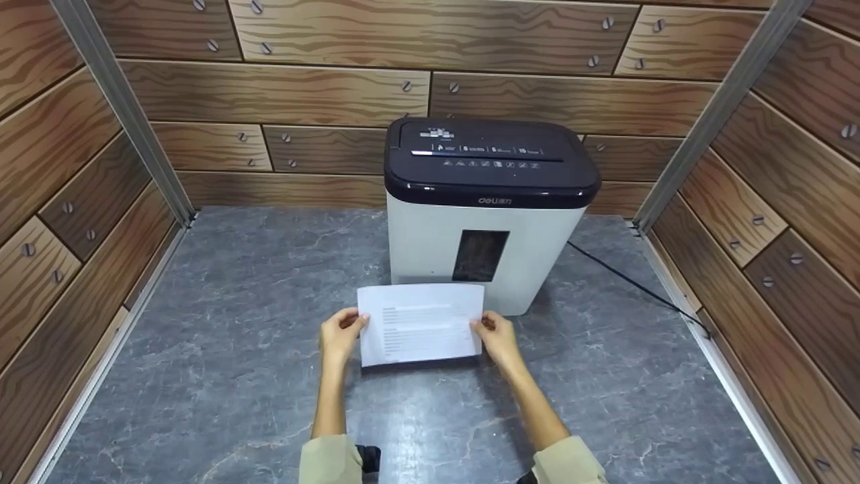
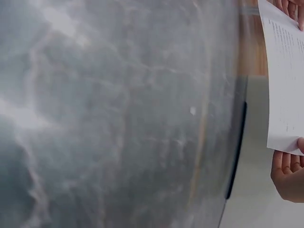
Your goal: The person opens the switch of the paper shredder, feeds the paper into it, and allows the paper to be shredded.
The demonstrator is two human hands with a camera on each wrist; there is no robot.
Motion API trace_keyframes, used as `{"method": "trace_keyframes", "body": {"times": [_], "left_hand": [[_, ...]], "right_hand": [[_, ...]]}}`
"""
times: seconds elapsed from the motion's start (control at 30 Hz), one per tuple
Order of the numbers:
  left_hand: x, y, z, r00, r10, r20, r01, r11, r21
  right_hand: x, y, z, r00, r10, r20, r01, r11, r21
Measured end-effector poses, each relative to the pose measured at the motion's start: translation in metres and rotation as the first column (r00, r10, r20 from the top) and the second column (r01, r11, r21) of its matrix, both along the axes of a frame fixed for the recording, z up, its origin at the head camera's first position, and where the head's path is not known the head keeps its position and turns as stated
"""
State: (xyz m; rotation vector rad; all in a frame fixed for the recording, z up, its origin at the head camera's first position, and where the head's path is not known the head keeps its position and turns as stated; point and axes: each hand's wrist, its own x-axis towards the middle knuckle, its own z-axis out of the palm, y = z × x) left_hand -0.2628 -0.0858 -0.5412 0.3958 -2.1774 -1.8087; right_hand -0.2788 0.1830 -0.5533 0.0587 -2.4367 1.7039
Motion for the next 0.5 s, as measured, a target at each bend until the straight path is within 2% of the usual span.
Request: {"method": "trace_keyframes", "body": {"times": [0.1, 0.3, 0.5], "left_hand": [[-0.001, 0.005, 0.006, 1.000, 0.014, 0.001, -0.014, 1.000, 0.010], [-0.005, 0.013, 0.014, 0.997, 0.051, -0.061, -0.045, 0.994, 0.100], [-0.007, 0.018, 0.023, 0.994, -0.011, -0.113, 0.030, 0.985, 0.168]], "right_hand": [[-0.001, 0.006, 0.006, 0.999, -0.034, 0.018, 0.034, 0.999, -0.036], [-0.003, 0.016, 0.015, 0.994, -0.104, 0.023, 0.106, 0.985, -0.133], [-0.006, 0.024, 0.028, 0.983, -0.169, -0.065, 0.156, 0.972, -0.175]]}}
